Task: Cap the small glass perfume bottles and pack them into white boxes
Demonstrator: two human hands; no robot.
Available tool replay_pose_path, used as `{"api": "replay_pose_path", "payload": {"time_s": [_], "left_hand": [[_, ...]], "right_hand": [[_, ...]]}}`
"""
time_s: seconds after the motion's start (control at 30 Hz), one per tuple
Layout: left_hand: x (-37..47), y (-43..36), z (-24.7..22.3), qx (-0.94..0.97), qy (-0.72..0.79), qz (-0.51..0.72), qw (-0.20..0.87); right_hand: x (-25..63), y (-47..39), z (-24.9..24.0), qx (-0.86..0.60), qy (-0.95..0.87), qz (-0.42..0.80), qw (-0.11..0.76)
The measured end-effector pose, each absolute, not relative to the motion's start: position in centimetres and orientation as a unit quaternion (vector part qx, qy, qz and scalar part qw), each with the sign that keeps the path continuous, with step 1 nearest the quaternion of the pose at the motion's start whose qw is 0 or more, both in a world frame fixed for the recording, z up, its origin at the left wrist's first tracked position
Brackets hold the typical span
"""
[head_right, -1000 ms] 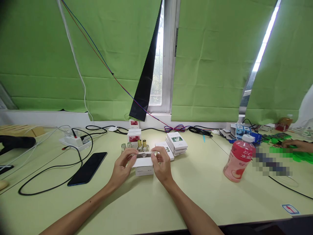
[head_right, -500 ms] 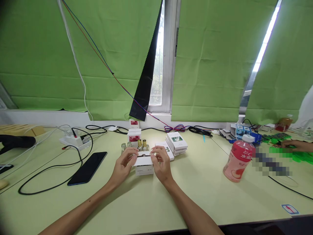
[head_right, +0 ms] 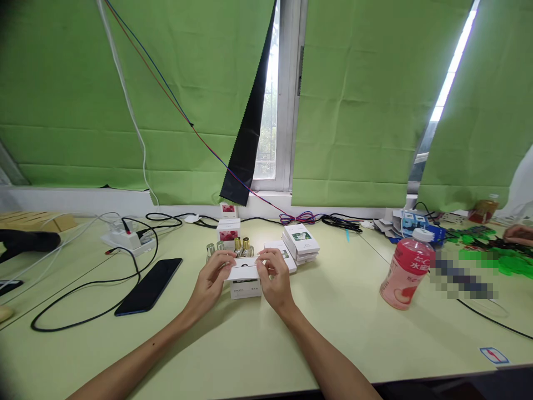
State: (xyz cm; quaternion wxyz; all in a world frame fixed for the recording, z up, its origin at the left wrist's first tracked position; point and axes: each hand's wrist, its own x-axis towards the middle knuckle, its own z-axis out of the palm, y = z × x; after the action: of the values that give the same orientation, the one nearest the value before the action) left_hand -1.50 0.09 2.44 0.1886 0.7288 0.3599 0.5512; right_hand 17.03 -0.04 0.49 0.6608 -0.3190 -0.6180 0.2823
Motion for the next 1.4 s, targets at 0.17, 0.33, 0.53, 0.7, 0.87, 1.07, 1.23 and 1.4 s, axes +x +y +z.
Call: {"api": "replay_pose_path", "payload": {"time_s": [0.17, 0.33, 0.53, 0.7, 0.87, 1.07, 1.23, 1.4], "left_hand": [[-1.5, 0.1, 2.5, 0.728, 0.362, 0.548, 0.197], [-1.6, 0.2, 2.4, 0.729, 0.358, 0.546, 0.205], [-1.6, 0.1, 2.5, 0.732, 0.362, 0.539, 0.205], [-1.8, -0.3, 2.5, 0.764, 0.354, 0.518, 0.149], [-2.0, -0.2, 1.8, 0.800, 0.333, 0.487, 0.108], [-1.7, -0.4, 1.7, 0.806, 0.340, 0.477, 0.081], [-1.5, -0.8, 2.3, 0.811, 0.346, 0.462, 0.093], [-1.4, -0.8, 2.5, 0.809, 0.346, 0.462, 0.106]], "right_hand": [[17.0, 0.0, 0.5, -0.321, -0.618, 0.285, 0.659], [17.0, 0.1, 0.5, -0.327, -0.617, 0.282, 0.658], [17.0, 0.1, 0.6, -0.322, -0.616, 0.284, 0.661], [17.0, 0.0, 0.5, -0.320, -0.622, 0.281, 0.657], [17.0, -0.1, 0.6, -0.319, -0.626, 0.284, 0.653], [17.1, -0.2, 0.7, -0.315, -0.630, 0.284, 0.650], [17.1, -0.3, 0.8, -0.314, -0.636, 0.286, 0.644], [17.2, -0.2, 0.9, -0.312, -0.638, 0.283, 0.644]]}}
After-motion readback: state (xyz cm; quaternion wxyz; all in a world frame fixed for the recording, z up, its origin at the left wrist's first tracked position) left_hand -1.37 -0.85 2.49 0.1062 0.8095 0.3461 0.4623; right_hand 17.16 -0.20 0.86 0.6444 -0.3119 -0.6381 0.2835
